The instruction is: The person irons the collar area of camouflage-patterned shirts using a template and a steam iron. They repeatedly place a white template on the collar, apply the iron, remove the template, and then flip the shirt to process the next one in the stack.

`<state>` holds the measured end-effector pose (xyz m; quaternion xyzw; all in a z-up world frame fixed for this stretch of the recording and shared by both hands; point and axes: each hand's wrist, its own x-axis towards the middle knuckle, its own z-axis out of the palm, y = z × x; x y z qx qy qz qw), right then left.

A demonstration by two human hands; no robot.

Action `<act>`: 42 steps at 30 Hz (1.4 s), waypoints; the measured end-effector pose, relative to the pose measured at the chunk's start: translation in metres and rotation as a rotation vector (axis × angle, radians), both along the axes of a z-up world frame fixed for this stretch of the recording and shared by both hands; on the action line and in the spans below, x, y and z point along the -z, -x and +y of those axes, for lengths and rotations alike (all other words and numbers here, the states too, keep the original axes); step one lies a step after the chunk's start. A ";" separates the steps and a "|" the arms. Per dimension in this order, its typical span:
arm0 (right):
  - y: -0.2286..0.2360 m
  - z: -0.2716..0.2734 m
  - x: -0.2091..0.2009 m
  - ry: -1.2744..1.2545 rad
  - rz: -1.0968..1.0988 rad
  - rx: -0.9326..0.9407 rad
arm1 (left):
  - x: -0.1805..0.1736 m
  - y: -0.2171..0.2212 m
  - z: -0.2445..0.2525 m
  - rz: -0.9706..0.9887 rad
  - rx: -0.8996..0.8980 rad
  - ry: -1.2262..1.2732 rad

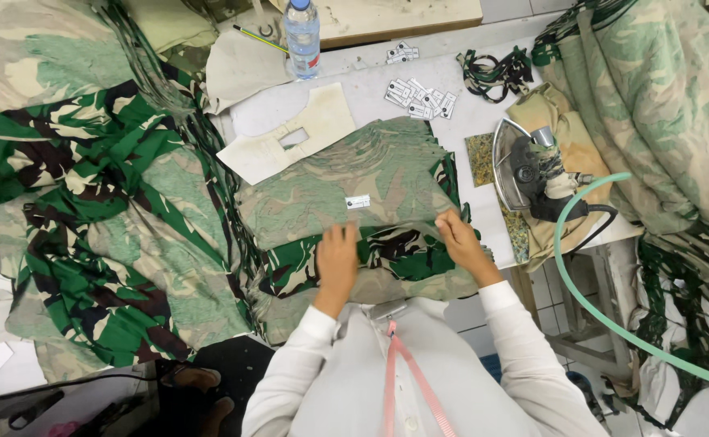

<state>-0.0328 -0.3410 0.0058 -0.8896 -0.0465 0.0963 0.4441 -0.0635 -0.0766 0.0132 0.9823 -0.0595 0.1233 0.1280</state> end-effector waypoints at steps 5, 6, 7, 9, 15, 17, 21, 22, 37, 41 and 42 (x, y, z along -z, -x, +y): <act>-0.025 0.005 -0.105 0.522 -0.063 -0.308 | -0.041 -0.001 0.091 0.274 -0.133 0.229; -0.033 0.000 -0.104 0.853 -0.223 -0.376 | -0.049 -0.004 0.108 0.422 -0.143 0.397; -0.045 0.001 -0.100 0.850 -0.223 -0.378 | -0.046 -0.015 0.117 0.423 -0.145 0.394; -0.070 0.005 -0.093 0.770 -0.390 -0.106 | -0.038 -0.038 0.134 0.551 -0.223 0.763; -0.124 0.021 0.010 0.401 -0.343 0.002 | 0.033 -0.094 0.107 0.178 -0.378 -0.005; -0.122 0.031 0.005 0.527 -0.360 0.028 | 0.021 -0.089 0.071 0.100 -0.175 -0.019; -0.119 0.052 0.014 0.733 -0.447 -0.109 | 0.006 -0.071 0.040 0.328 0.311 0.059; -0.118 0.051 0.022 0.733 -0.436 -0.112 | 0.002 -0.070 0.049 0.338 0.312 0.062; -0.090 0.092 0.001 0.639 -0.353 -0.413 | 0.069 -0.095 0.153 0.083 -0.762 0.974; -0.101 0.128 0.001 0.536 -0.372 -0.286 | 0.090 -0.153 0.182 -0.023 -0.949 1.280; -0.105 0.141 0.003 0.389 -0.461 -0.248 | 0.098 -0.164 0.189 -0.015 -0.985 1.176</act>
